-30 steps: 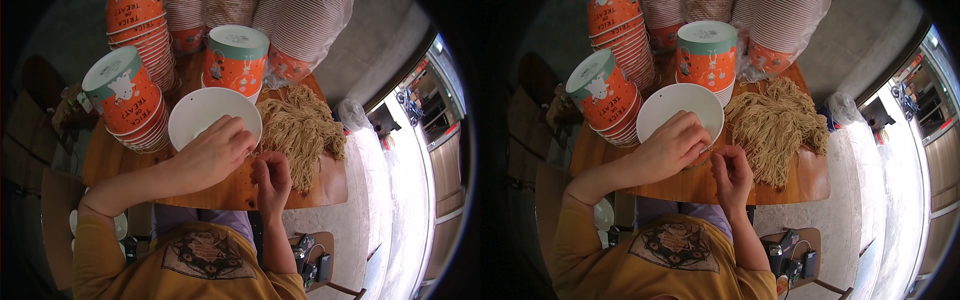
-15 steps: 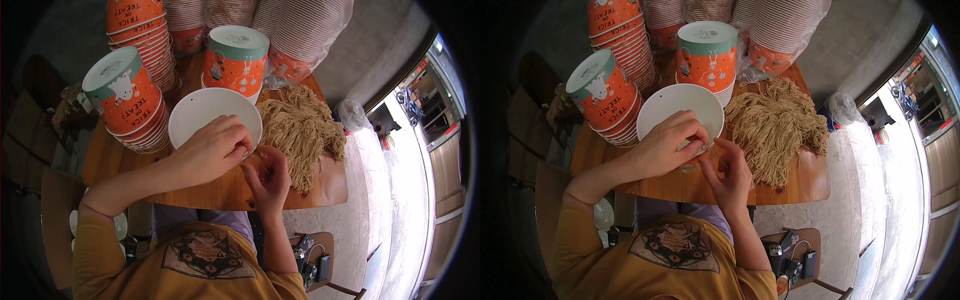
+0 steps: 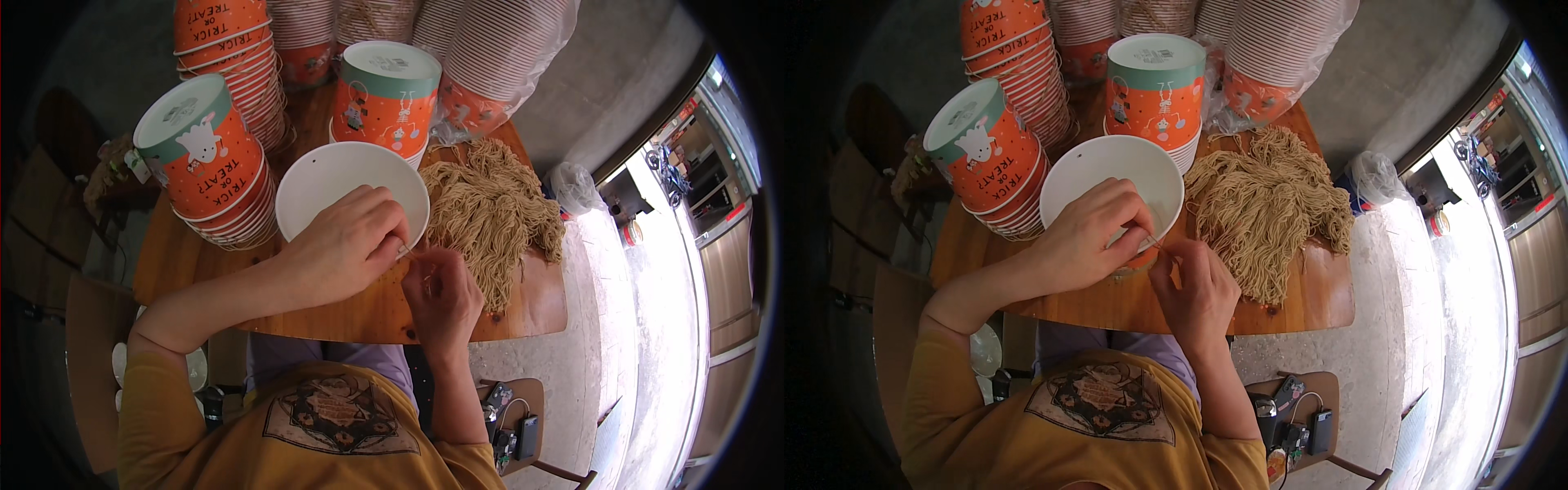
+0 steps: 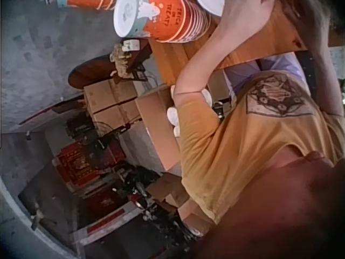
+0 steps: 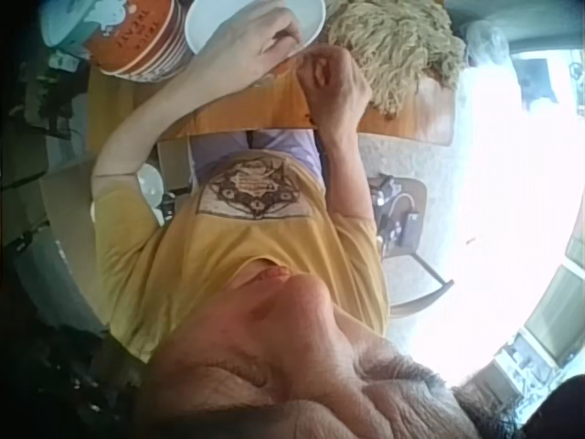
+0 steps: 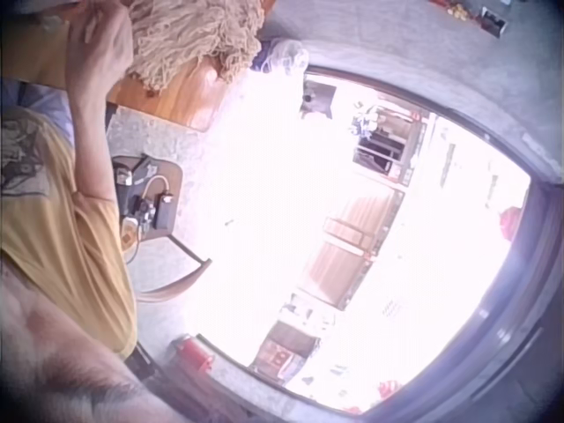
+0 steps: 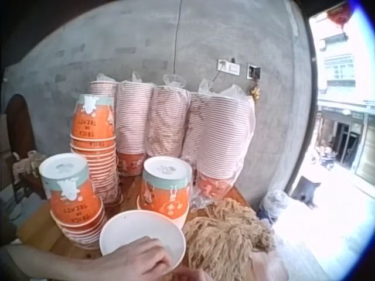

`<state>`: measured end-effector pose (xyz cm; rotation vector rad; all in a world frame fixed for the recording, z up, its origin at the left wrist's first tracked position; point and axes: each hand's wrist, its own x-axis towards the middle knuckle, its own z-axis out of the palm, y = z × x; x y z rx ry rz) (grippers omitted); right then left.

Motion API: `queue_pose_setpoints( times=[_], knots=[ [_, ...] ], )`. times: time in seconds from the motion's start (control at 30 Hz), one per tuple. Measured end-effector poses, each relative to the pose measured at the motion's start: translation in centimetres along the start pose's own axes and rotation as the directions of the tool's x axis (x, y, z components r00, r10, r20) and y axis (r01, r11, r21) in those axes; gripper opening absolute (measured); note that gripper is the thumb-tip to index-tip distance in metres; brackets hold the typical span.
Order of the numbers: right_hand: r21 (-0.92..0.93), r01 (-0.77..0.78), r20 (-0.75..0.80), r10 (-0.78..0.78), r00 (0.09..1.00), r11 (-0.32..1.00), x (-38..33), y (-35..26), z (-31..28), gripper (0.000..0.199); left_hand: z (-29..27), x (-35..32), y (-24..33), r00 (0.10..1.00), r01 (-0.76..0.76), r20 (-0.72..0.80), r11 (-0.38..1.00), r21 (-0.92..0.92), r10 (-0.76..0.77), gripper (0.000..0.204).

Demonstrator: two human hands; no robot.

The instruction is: Threading elastic strings through holes in paper buckets.

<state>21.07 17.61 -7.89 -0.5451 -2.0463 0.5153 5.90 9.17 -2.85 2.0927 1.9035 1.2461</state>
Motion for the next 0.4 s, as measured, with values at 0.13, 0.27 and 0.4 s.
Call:
queue_pose_setpoints(
  times=[0.13,0.27,0.4],
  knots=[
    [0.078,-0.095,0.061,0.09,0.994,0.992,-1.0,0.2,0.2,0.019,0.2,-0.2,-0.2,0.999,-0.036,-0.027,0.997,0.067,0.038,0.013],
    [0.173,-0.282,0.165,0.255,0.953,0.944,-1.6,-0.5,0.1,0.017,0.1,-0.4,-0.2,0.997,-0.055,-0.051,0.989,0.138,0.063,0.014],
    [0.317,-0.408,0.287,0.323,0.902,0.856,-1.3,0.3,-1.2,0.022,-0.7,-0.3,-0.9,1.0,-0.004,-0.009,0.998,0.068,0.005,0.016]
  ],
)
